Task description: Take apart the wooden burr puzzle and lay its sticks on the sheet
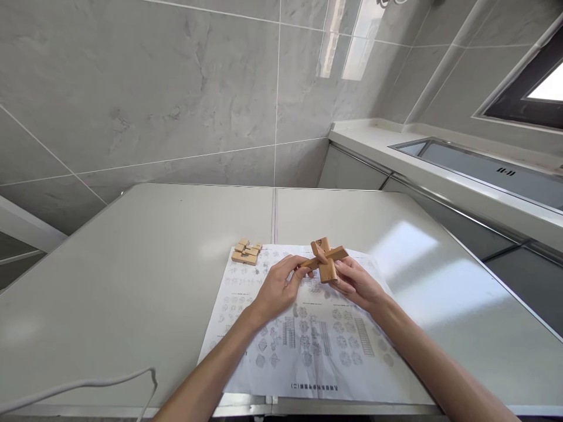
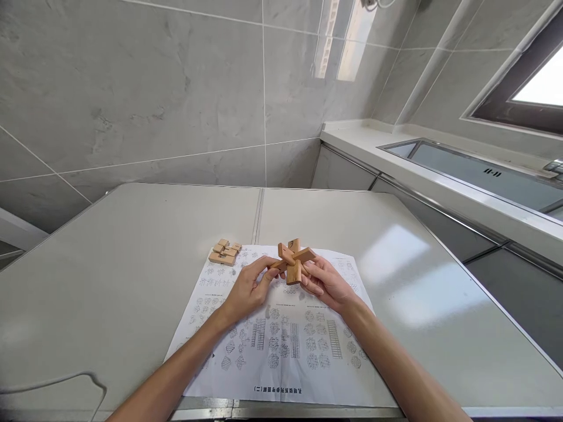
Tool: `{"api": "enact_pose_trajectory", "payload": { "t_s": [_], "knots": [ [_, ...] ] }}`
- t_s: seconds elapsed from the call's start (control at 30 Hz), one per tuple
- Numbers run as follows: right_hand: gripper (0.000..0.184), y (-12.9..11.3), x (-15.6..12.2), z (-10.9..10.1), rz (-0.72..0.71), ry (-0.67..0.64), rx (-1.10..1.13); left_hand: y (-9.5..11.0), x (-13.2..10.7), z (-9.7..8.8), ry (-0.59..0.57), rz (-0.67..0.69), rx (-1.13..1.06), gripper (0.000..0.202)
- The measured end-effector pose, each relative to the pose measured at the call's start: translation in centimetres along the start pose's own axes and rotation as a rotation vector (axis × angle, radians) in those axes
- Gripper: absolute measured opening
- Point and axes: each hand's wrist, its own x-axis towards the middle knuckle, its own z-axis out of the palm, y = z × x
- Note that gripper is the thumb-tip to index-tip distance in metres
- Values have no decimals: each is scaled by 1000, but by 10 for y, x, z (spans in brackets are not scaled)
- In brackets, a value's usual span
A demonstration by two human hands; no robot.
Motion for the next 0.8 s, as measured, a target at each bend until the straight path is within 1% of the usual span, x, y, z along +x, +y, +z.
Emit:
{"api": "enact_pose_trajectory", "payload": {
  "t_s": [0.1, 0.2, 0.33, 0.4, 0.43, 0.57, 0.67, 0.73, 0.77, 0.8],
  "knots": [
    [33, 1, 1, 0, -4, 96, -49, 0, 1, 0, 26, -31, 3, 27],
    [35, 1, 2, 4, -51, 175, -185, -1, 1, 1, 72, -50, 52, 27],
    [34, -3, 1, 11, -221, 363, -513, -4, 1, 4, 113, -24, 150, 27],
    [35, -3, 0, 12, -303, 446, -585, -5, 1, 5, 131, 5, 186, 27],
    [35, -3, -1, 12, -329, 461, -586, -5, 1, 5, 142, 14, 201, 27],
    [22, 0, -2, 11, -365, 405, -537, -5, 1, 3, 151, 31, 243, 27],
    [19, 2, -2, 11, -379, 387, -539, -4, 1, 0, 116, 46, 248, 28],
    [17, 4, -2, 11, -378, 378, -563, -4, 1, -3, 110, 19, 213, 27],
    [16, 4, -2, 11, -377, 366, -578, -4, 1, -4, 108, 2, 185, 31],
    [16, 5, -3, 12, -376, 349, -594, -5, 1, -6, 100, -11, 157, 47]
  ]
}}
